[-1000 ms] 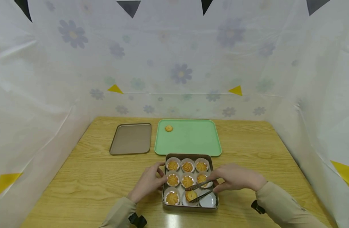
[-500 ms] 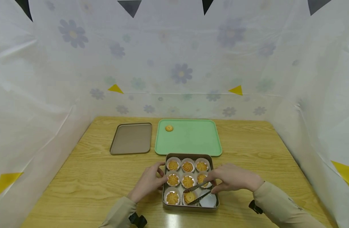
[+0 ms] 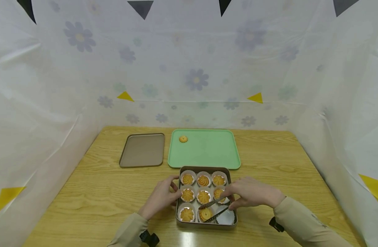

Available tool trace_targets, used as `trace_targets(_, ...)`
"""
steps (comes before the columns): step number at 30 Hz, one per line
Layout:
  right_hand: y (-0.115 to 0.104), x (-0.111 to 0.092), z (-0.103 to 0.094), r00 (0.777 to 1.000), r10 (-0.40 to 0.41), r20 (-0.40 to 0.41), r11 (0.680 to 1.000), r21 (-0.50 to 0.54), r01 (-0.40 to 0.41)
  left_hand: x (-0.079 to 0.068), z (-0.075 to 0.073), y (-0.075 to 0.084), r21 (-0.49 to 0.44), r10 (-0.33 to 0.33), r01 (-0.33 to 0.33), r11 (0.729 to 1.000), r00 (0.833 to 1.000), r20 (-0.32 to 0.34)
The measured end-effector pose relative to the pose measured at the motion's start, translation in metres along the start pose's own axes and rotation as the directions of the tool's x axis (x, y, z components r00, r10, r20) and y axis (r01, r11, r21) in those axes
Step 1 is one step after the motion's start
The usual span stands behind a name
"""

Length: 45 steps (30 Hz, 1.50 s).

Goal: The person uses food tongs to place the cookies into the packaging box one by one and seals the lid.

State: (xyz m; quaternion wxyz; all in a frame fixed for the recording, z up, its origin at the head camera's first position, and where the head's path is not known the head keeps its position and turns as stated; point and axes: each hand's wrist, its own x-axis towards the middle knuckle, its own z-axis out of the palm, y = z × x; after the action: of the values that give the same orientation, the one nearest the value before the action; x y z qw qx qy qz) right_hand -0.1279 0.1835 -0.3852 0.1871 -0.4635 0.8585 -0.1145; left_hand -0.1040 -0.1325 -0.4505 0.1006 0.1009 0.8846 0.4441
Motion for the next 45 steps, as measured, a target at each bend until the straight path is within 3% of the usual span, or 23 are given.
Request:
trace_targets(10, 0.000, 0.000, 0.000, 0.999, -0.032, -0.027, 0.999, -0.027, 0.031, 0.000, 0.000, -0.001, 0.013, 0.006, -0.006, 1.000, 1.000, -0.004)
trace_targets(16, 0.000, 0.001, 0.001, 1.000, -0.013, -0.022, 1.000, -0.014, 0.012, 0.001, 0.000, -0.001, 0.017, 0.006, -0.006, 1.000, 1.000, -0.005)
trace_targets(20, 0.003, 0.000, 0.000, 1.000, -0.019, -0.025, 0.999, 0.036, 0.020, 0.000, 0.000, 0.000, 0.020, 0.007, -0.007, 1.000, 1.000, -0.008)
trace_targets(23, 0.009, -0.002, 0.000, 0.999, -0.030, -0.024, 0.990, 0.134, 0.033, 0.001, 0.000, 0.000, 0.022, 0.003, -0.003, 1.000, 1.000, -0.012)
trace_targets(26, 0.021, -0.002, 0.002, 0.999, -0.047, -0.021, 0.956, 0.289, 0.051, 0.001, 0.000, 0.000, 0.021, -0.003, 0.003, 1.000, 1.000, -0.016)
trace_targets(31, 0.045, 0.001, 0.005, 0.999, -0.009, -0.042, 0.847, 0.531, 0.029, 0.000, 0.000, 0.001, 0.015, -0.012, 0.012, 1.000, 1.000, -0.015)
trace_targets(34, 0.055, 0.004, 0.001, 0.994, 0.104, -0.041, 0.779, 0.624, -0.056, 0.000, 0.000, 0.001, 0.012, -0.016, 0.016, 1.000, 1.000, -0.015)
trace_targets(38, 0.064, 0.014, -0.008, 0.966, 0.258, -0.027, 0.705, 0.688, -0.169, 0.001, 0.000, 0.001, 0.010, -0.015, 0.015, 1.000, 1.000, -0.014)
trace_targets(41, 0.068, 0.027, -0.018, 0.943, 0.328, -0.058, 0.702, 0.683, -0.202, 0.001, 0.000, 0.000, 0.007, -0.017, 0.017, 1.000, 1.000, -0.010)
trace_targets(45, 0.071, 0.049, -0.032, 0.911, 0.399, -0.104, 0.745, 0.617, -0.255, 0.001, 0.000, 0.000, 0.007, -0.028, 0.028, 1.000, 1.000, -0.004)
